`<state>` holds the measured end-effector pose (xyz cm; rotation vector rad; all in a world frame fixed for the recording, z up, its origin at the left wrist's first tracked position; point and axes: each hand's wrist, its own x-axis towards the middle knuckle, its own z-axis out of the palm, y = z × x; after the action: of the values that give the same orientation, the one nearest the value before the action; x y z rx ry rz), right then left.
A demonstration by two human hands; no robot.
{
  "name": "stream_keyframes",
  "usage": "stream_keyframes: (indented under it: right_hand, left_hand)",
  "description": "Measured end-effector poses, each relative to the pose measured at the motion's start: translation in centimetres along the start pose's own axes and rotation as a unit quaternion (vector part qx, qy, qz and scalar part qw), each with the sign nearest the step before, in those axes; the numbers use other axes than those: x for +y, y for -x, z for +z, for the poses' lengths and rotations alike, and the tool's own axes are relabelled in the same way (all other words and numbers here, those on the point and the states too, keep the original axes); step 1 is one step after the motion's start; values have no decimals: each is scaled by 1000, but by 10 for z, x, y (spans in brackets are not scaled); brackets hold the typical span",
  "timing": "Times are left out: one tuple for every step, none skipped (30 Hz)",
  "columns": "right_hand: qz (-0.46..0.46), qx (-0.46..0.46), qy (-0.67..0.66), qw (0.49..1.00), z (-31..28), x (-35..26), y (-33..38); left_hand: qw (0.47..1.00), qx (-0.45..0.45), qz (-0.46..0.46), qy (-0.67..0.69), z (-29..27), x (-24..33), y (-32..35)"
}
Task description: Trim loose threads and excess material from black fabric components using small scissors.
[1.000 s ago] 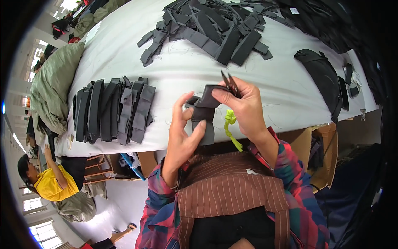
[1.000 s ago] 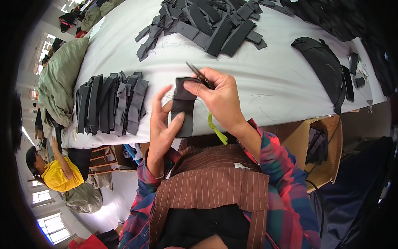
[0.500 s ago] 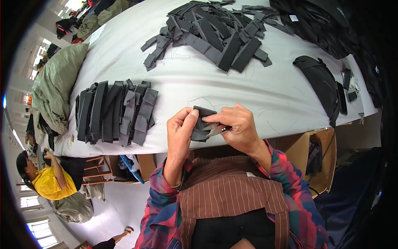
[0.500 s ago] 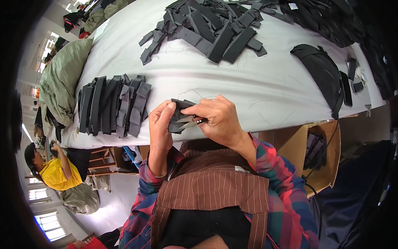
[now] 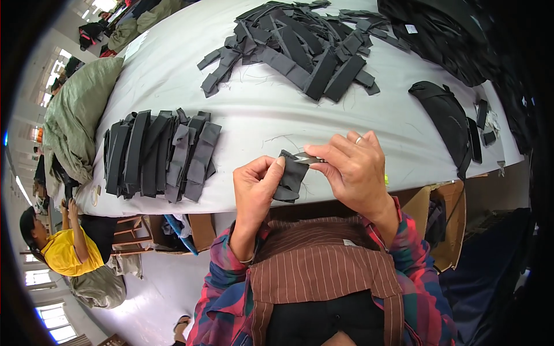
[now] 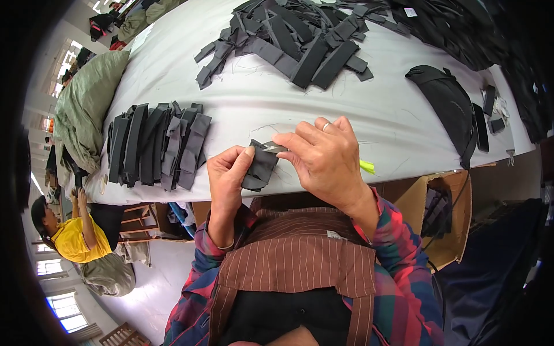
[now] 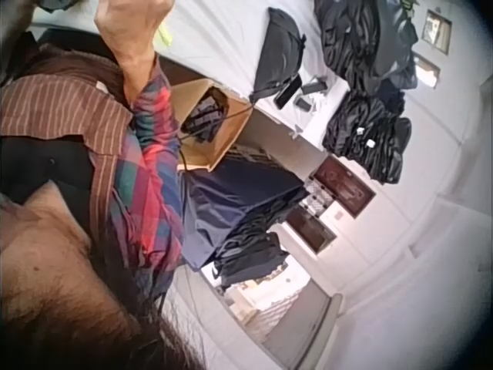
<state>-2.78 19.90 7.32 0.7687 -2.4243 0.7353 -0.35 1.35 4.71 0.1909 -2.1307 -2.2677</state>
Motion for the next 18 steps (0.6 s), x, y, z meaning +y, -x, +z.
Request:
stream_keyframes:
  right_hand:
    - [0,0,-1,1000,0,0,0]
    - [-2,5,6,1000,1,-1,1]
    - [-3,10,13,1000,2,-1,1]
    - [-2,10,13,1000,2,-1,1]
    - [-5,10,17,1000,2,-1,1]
    - [-8,10,21,1000,2,-2,1]
    - [-8,10,21,1000,2,-2,1]
    - [-6,7,15,1000,2,-2,1]
    - [-3,5,9,1000,2,-1,1]
    - [-3,5,8,1000,3,-1,1]
    - [0,8,-3,1000,3,0,2]
    - [3,12,-14,1000,3,1,3]
    - [4,12,-14,1000,3,1,3]
    - [3,9,-15,1000,3,1,4]
    - [1,7,-16,1000,3,1,4]
    - [2,7,-16,1000,3,1,5]
    - [2,5,-15,1000,3,1,5]
    - [3,2,-13,1000,3,2,5]
  left_hand:
    - [1000,1,-3,-2,0,0,0]
    - [1000,1,-3,-3,0,0,1]
    - [1000,2,0,-15,0,1,1]
    - [1000,2,2,-27,0,2,1]
    - [1000,2,2,-27,0,1,1]
    - [1000,4,2,-21,0,-1,1]
    - [1000,6,1,-15,0,-1,1]
    - [1000,6,1,-15,0,0,1]
    - [1000,3,4,-29,1,2,1]
    - [999,-1,6,-44,1,3,1]
    - [999,0,6,-44,1,2,1]
    - [999,-1,6,-47,1,0,1]
    - [999,-1,5,-50,0,0,1]
    - [999,-1,5,-51,0,0,2]
    - [999,2,-1,-39,1,0,2]
    - [1000,5,-6,-27,1,1,2]
    - [1000,5,-6,-27,2,2,2]
    - [999,5,-4,-32,2,3,2]
